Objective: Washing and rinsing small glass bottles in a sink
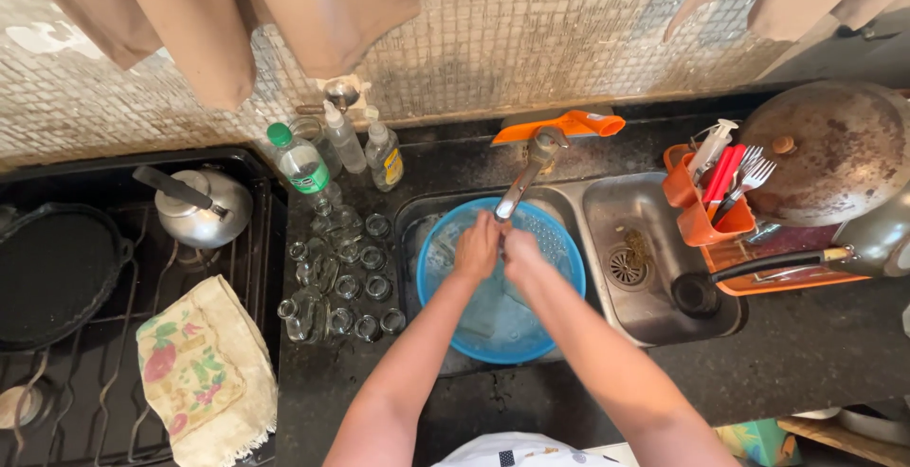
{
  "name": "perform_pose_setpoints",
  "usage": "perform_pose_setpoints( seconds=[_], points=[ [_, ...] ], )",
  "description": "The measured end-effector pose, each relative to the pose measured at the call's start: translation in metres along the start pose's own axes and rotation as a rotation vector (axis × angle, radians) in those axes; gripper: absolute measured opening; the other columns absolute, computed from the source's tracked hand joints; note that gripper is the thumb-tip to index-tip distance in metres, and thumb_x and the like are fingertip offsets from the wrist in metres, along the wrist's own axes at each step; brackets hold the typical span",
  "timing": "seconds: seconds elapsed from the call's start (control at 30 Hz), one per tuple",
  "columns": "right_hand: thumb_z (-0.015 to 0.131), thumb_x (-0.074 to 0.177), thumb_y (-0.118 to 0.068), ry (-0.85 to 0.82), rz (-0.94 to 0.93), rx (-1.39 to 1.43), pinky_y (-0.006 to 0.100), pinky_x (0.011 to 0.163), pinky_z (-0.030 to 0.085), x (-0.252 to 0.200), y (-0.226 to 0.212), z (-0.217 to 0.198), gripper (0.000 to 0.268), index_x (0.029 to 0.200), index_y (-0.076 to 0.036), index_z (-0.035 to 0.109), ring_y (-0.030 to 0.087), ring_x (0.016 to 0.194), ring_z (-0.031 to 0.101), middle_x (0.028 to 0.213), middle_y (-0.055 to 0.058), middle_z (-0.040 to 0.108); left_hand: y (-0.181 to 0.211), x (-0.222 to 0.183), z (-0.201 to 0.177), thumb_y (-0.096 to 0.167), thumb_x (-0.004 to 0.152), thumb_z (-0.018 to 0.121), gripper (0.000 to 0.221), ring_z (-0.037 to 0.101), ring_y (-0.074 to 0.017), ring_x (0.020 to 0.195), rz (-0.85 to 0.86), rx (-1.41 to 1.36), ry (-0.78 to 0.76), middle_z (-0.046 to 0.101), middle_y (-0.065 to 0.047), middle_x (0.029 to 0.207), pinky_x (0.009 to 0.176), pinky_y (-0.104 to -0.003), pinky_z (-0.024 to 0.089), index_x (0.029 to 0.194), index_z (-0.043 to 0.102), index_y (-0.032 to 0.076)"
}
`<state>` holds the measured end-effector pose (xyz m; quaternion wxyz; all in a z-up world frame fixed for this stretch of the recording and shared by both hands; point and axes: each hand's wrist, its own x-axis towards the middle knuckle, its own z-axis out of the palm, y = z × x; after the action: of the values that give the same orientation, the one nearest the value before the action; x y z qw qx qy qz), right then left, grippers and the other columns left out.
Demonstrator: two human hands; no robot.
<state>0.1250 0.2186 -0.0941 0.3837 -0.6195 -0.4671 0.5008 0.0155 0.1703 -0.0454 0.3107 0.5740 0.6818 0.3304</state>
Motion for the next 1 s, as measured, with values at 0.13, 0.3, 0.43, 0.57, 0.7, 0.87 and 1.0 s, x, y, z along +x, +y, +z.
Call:
perform_pose_setpoints(
  seconds=[0.13, 0.3, 0.43, 0.57, 0.7, 0.87, 1.0],
  points=[
    [0.067, 0.096, -0.028, 0.018, -0.542, -0.355, 0.055, 0.096, 0.046, -0.045, -0.024, -0.013, 0.028, 0.115, -0.007, 0.069, 0.037, 0.114, 0.061, 0.127, 0.02, 0.06, -0.06, 0.053, 0.05, 0.04, 0.106, 0.028, 0.062, 0.06, -0.054, 0.115, -0.193, -0.587, 0.179, 0.068, -0.037, 0.109, 0.102, -0.058, 0.046, 0.109, 0.073, -0.003],
    [0.063, 0.097, -0.048, -0.084, -1.072, -0.868, 0.043, 0.103, 0.043, -0.036, -0.039, -0.052, 0.023, 0.103, -0.029, 0.074, 0.024, 0.116, 0.061, 0.12, 0.002, 0.066, -0.049, 0.041, 0.016, 0.074, 0.098, 0.033, 0.066, 0.017, -0.0001, 0.034, -0.684, -0.91, -0.467, 0.015, 0.013, 0.058, 0.029, -0.016, 0.018, 0.09, 0.059, 0.013],
    [0.075, 0.09, -0.027, -0.326, -0.889, -0.644, 0.042, 0.1, 0.051, -0.053, -0.005, -0.06, 0.023, 0.113, -0.023, 0.074, 0.027, 0.121, 0.064, 0.128, 0.003, 0.068, -0.035, 0.017, 0.008, 0.058, 0.102, 0.037, 0.065, 0.072, -0.0401, 0.096, -0.124, -0.124, -0.27, 0.076, -0.016, 0.084, 0.077, -0.053, 0.056, 0.091, 0.08, 0.011],
    [0.069, 0.079, -0.014, -0.484, 0.274, 0.476, 0.045, 0.079, 0.056, -0.065, 0.038, -0.069, 0.016, 0.093, -0.007, 0.07, 0.028, 0.083, 0.071, 0.087, 0.013, 0.072, -0.008, -0.025, 0.035, 0.045, 0.096, 0.043, 0.044, 0.071, -0.0387, 0.1, -0.001, 0.462, -0.151, 0.07, -0.02, 0.1, 0.082, -0.052, 0.057, 0.106, 0.065, 0.009],
    [0.058, 0.09, -0.032, -0.386, 0.815, 0.895, 0.047, 0.075, 0.056, -0.094, 0.007, -0.08, 0.022, 0.085, -0.015, 0.071, 0.027, 0.073, 0.071, 0.083, 0.003, 0.074, 0.011, -0.07, 0.062, 0.028, 0.091, 0.054, 0.023, 0.07, -0.0349, 0.086, 0.218, 0.603, 0.069, 0.064, -0.012, 0.09, 0.068, -0.047, 0.056, 0.101, 0.067, 0.011],
    [0.061, 0.101, -0.026, -0.319, 0.482, 0.603, 0.045, 0.08, 0.058, -0.098, 0.029, -0.087, 0.019, 0.106, -0.01, 0.07, 0.022, 0.084, 0.073, 0.096, 0.006, 0.074, 0.042, -0.119, 0.041, 0.025, 0.092, 0.053, 0.017, 0.067, -0.0267, 0.083, 0.298, 0.673, 0.199, 0.06, -0.005, 0.088, 0.068, -0.042, 0.05, 0.098, 0.065, 0.015],
    [0.067, 0.098, -0.006, -0.317, -0.194, 0.099, 0.034, 0.085, 0.059, -0.147, 0.019, -0.069, 0.035, 0.133, -0.005, 0.067, 0.016, 0.098, 0.068, 0.116, 0.011, 0.072, 0.041, -0.154, -0.006, 0.015, 0.082, 0.068, 0.02, 0.068, -0.0282, 0.092, 0.256, 0.536, 0.278, 0.066, -0.005, 0.093, 0.076, -0.043, 0.053, 0.102, 0.068, 0.013]
  ],
)
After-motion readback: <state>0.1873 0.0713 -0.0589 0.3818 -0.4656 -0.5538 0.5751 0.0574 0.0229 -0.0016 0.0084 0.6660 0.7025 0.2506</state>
